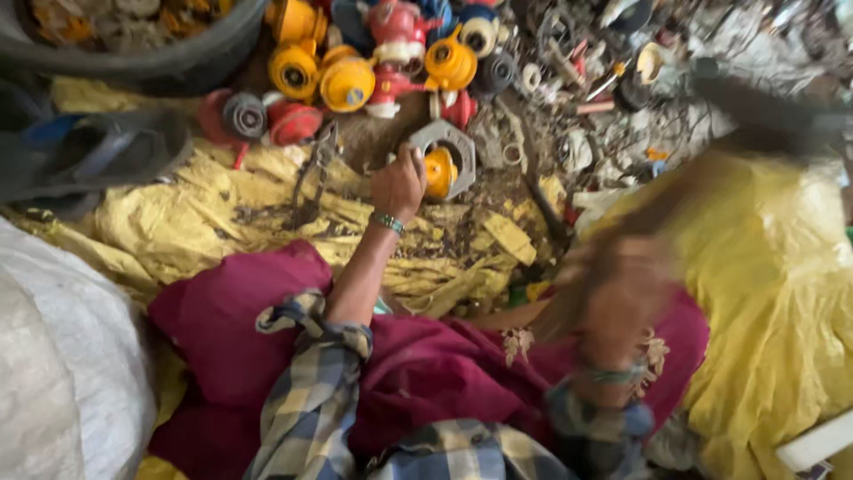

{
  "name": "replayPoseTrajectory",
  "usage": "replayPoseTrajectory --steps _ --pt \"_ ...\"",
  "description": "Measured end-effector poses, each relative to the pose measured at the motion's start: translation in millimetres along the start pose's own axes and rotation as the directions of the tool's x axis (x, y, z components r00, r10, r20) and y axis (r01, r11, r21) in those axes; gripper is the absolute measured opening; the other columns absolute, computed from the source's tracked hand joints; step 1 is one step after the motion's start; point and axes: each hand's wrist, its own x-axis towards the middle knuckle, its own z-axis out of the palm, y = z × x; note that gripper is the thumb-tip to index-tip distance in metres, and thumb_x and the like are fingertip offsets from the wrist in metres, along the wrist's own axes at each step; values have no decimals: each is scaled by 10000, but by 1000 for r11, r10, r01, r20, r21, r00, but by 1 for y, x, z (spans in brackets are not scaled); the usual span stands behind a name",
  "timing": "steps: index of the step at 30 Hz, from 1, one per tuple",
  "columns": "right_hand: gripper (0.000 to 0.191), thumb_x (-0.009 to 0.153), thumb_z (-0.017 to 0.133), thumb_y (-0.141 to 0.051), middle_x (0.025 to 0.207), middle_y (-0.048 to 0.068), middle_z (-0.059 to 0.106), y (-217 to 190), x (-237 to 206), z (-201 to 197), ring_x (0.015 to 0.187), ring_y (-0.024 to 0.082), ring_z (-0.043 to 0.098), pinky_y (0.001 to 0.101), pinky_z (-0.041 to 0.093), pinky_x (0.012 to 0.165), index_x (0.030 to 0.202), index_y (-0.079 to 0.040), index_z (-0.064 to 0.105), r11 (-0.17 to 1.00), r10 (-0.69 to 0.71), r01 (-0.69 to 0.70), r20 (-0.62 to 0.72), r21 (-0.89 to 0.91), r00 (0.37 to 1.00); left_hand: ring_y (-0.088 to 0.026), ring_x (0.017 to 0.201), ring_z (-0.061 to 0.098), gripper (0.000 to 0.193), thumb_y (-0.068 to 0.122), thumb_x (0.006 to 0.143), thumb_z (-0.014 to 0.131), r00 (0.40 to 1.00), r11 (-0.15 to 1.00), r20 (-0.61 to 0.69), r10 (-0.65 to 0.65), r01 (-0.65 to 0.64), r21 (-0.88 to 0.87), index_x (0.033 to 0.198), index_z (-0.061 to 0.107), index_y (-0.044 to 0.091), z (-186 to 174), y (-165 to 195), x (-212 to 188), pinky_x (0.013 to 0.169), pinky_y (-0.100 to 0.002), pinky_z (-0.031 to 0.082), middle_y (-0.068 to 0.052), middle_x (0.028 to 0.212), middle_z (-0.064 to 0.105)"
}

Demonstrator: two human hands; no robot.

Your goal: The person sits on the floor and uses a hammer to strike a yellow plastic component held in a metal vise. They repeatedly hit the part to break it apart, then use their hands to pull the separated pieces apart.

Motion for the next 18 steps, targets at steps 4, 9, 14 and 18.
replayPoseTrajectory --steps 4,9,14,18 --pt "227 1100 521 -250 1022 63 638 8 39 -15 916 230 622 370 534 777 1224 -72 587 103 411 108 -141 989 900 -361 483 640 251 307 1069 477 1000 999 5 6 -6 35 1038 593 86 2 -3 -1 448 -497 499 -142 575 633" --pt "256 1077 567 -284 827 52 635 -69 13 53 721 202 618 343 516 620 1142 -37 597 560 192 -521 511 644 838 -363 487 650 252 323 1059 478 1000 997 1 -15 15 76 1019 593 102 -1 1 0 441 -497 501 -137 576 643" --pt "312 1071 602 -316 679 58 649 -84 -35 81 588 179 626 325 513 504 1020 -10 634 596 180 -659 723 459 667 -366 465 637 241 339 1042 489 996 992 -46 -74 78 97 993 599 130 -6 -2 9 425 -517 485 -141 595 662" --pt "297 1037 492 -334 726 73 649 -38 -17 27 562 184 642 358 562 486 1011 -62 608 395 322 -736 667 550 672 -368 486 631 248 315 1077 467 998 1000 -68 -8 10 27 994 569 105 -6 -4 6 446 -504 490 -143 617 658"
